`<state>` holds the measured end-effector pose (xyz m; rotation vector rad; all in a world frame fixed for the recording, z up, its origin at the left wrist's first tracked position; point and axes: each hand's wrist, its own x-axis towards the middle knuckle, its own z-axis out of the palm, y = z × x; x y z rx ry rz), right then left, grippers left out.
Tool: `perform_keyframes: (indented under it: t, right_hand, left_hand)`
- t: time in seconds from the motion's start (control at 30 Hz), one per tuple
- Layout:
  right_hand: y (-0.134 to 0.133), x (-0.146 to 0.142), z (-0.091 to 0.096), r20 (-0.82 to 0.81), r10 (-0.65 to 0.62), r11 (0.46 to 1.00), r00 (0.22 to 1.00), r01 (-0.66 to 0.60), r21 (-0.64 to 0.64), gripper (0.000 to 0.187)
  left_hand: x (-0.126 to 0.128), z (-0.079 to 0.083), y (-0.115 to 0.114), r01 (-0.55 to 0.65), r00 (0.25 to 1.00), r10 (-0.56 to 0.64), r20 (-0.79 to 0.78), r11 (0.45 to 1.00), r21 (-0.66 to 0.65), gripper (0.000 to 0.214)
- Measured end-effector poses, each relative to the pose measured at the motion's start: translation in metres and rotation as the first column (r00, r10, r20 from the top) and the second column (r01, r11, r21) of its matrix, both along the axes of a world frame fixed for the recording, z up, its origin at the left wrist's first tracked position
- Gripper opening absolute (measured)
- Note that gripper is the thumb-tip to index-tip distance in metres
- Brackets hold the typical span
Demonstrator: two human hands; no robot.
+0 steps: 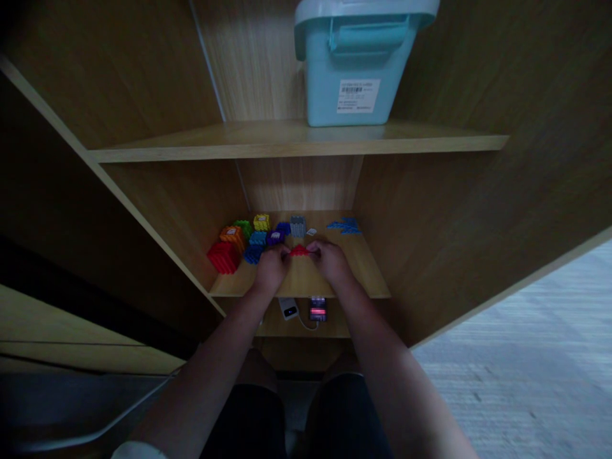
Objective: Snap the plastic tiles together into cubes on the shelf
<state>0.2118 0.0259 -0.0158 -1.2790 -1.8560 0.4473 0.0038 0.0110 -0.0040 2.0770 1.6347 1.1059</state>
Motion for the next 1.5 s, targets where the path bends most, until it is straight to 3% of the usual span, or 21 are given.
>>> perform_keyframes:
  t: [0.2,0.67,0.97,1.5]
  right_hand:
    - [-0.001,0.000,0.000,-0.049,-0.026,1.000,0.998,0.026,-0.009,0.016]
    - [-0.002,-0.003,0.007,0.138,-0.108,0.994,0.984,0.105,0.027,0.012]
    - [-0.002,-0.003,0.008,0.152,-0.059,0.998,0.987,0.055,0.034,0.017]
    - [-0.002,-0.004,0.008,0.174,-0.064,0.997,0.983,0.058,0.041,0.014]
  left_hand:
    - [0.000,0.001,0.000,-0.009,1.000,0.009,-0.004,1.000,-0.003,0.023]
    - [0.001,0.004,0.000,-0.081,0.994,0.079,-0.077,0.996,-0.025,0.023]
    - [0.003,0.008,-0.003,-0.067,0.986,0.065,-0.156,0.998,-0.007,0.027]
    - [0.004,0.010,-0.006,-0.062,0.986,0.061,-0.153,0.998,-0.003,0.021]
